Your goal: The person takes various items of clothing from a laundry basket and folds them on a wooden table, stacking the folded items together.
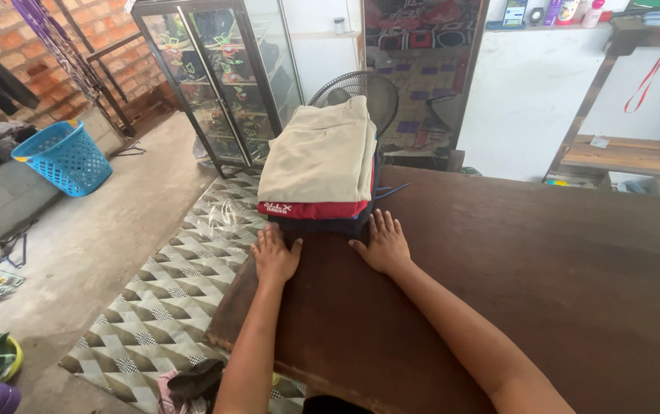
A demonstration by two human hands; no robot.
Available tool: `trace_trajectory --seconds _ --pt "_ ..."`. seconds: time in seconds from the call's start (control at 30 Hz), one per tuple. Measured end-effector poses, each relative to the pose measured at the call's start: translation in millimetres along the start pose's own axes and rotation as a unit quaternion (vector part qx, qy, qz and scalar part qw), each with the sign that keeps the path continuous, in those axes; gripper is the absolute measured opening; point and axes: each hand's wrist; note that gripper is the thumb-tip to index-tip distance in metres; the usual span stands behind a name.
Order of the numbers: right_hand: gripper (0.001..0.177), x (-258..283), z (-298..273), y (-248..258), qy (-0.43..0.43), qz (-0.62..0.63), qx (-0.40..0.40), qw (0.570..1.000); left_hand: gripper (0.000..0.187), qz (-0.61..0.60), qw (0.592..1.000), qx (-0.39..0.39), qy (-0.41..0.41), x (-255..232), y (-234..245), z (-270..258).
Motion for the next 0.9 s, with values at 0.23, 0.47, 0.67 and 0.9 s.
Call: trace_trajectory --seconds 0.23,0.47,0.67,0.9 --pt "0.097 -23.6 -65.1 10.9 0.035 0.007 -0.005 0.999 0.086 0.013 0.997 0.058 -0.047 -22.7 35.4 -46.4" --pt "0.092 -55.4 -158.1 43.5 0.050 -0.003 0.018 0.999 0.090 0.017 0.989 0.087 -0.121 -60.8 50.8 -103.8" --pt "0.089 -107.4 -217.1 57.3 0.065 -0.011 0.040 0.997 0.102 0.023 0.960 0.194 -0.202 -115.3 89.4 -158.9" --pt "0.083 -192.2 -272.0 85.8 -0.010 -0.047 -0.008 0.999 0.108 0.005 0.909 0.243 -0.338 -187.8 96.7 -158.3"
Point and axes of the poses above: each hand's wrist, its own z-axis towards the middle knuckle, its own y-axis out of the back of the hand, x = y × z, and after that the axes turned 8 degrees about -y, right-handed
